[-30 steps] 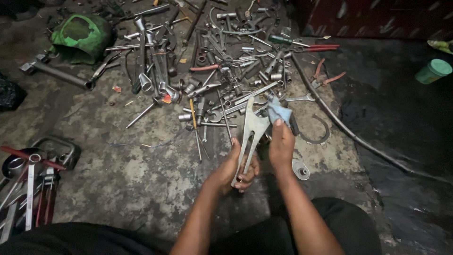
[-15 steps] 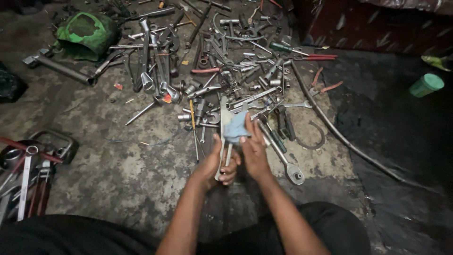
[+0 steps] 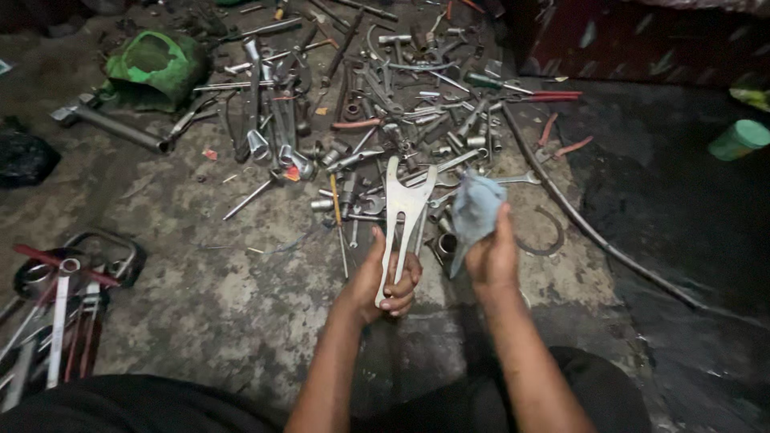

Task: The person wipes several metal tools, including wrenches and sockets, with a blue cloth while sitting on a workshop floor.

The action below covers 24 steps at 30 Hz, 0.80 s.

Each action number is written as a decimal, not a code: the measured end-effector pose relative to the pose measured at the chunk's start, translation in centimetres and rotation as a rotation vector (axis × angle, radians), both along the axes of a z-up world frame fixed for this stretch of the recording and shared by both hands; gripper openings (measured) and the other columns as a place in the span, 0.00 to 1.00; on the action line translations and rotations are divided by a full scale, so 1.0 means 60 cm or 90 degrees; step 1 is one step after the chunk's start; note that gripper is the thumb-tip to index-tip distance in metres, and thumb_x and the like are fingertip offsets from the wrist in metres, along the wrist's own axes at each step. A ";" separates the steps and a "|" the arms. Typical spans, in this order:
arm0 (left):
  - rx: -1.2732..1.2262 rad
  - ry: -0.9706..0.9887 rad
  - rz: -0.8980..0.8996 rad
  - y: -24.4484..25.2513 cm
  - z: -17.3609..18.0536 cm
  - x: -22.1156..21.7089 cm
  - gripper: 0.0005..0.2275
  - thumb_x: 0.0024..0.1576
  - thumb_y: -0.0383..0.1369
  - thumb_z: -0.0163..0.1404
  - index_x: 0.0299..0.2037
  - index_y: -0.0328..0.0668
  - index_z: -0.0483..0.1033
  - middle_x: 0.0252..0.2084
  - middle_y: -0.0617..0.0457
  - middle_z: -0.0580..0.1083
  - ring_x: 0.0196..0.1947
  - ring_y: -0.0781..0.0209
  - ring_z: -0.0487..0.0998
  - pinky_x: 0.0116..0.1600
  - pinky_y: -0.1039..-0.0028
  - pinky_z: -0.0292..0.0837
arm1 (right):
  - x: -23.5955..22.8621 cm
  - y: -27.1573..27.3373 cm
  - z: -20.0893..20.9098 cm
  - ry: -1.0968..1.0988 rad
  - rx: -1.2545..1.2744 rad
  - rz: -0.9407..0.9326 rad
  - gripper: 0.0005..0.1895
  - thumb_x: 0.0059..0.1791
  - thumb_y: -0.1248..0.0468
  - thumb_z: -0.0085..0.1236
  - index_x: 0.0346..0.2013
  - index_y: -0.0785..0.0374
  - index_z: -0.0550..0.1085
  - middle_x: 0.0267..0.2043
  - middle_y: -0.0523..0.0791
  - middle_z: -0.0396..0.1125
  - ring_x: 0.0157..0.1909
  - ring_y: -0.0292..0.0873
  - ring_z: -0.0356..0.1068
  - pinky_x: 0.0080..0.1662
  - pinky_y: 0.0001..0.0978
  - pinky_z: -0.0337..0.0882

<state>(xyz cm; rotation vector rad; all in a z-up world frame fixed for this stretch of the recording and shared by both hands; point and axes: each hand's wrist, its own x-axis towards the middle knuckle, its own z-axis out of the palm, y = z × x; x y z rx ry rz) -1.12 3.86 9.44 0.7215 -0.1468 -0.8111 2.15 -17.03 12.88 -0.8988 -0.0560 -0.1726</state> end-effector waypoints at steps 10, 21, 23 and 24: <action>0.115 0.019 -0.112 -0.024 -0.004 -0.011 0.45 0.52 0.75 0.20 0.32 0.34 0.71 0.12 0.60 0.53 0.08 0.67 0.51 0.17 0.73 0.51 | 0.013 0.001 -0.012 -0.182 -0.643 -0.188 0.31 0.62 0.48 0.33 0.65 0.71 0.67 0.84 0.54 0.32 0.80 0.56 0.43 0.75 0.43 0.44; 0.169 0.008 -0.147 -0.051 0.018 -0.038 0.41 0.55 0.74 0.22 0.32 0.39 0.69 0.14 0.61 0.53 0.09 0.69 0.51 0.17 0.74 0.50 | 0.005 -0.011 -0.008 -0.191 -0.894 -0.223 0.23 0.59 0.53 0.44 0.38 0.70 0.79 0.83 0.53 0.36 0.79 0.69 0.42 0.73 0.55 0.47; 0.167 -0.015 -0.125 -0.058 0.016 -0.046 0.42 0.53 0.75 0.21 0.32 0.39 0.69 0.14 0.61 0.53 0.08 0.68 0.52 0.17 0.73 0.52 | 0.001 -0.009 -0.011 -0.198 -0.888 -0.208 0.23 0.59 0.54 0.44 0.37 0.70 0.79 0.83 0.53 0.34 0.79 0.70 0.39 0.73 0.55 0.47; 0.163 -0.004 -0.123 -0.061 0.012 -0.046 0.42 0.53 0.75 0.21 0.32 0.39 0.69 0.14 0.61 0.53 0.09 0.68 0.52 0.17 0.72 0.53 | 0.000 -0.007 -0.015 -0.200 -0.881 -0.197 0.23 0.59 0.53 0.45 0.37 0.71 0.79 0.83 0.54 0.33 0.80 0.70 0.38 0.73 0.55 0.46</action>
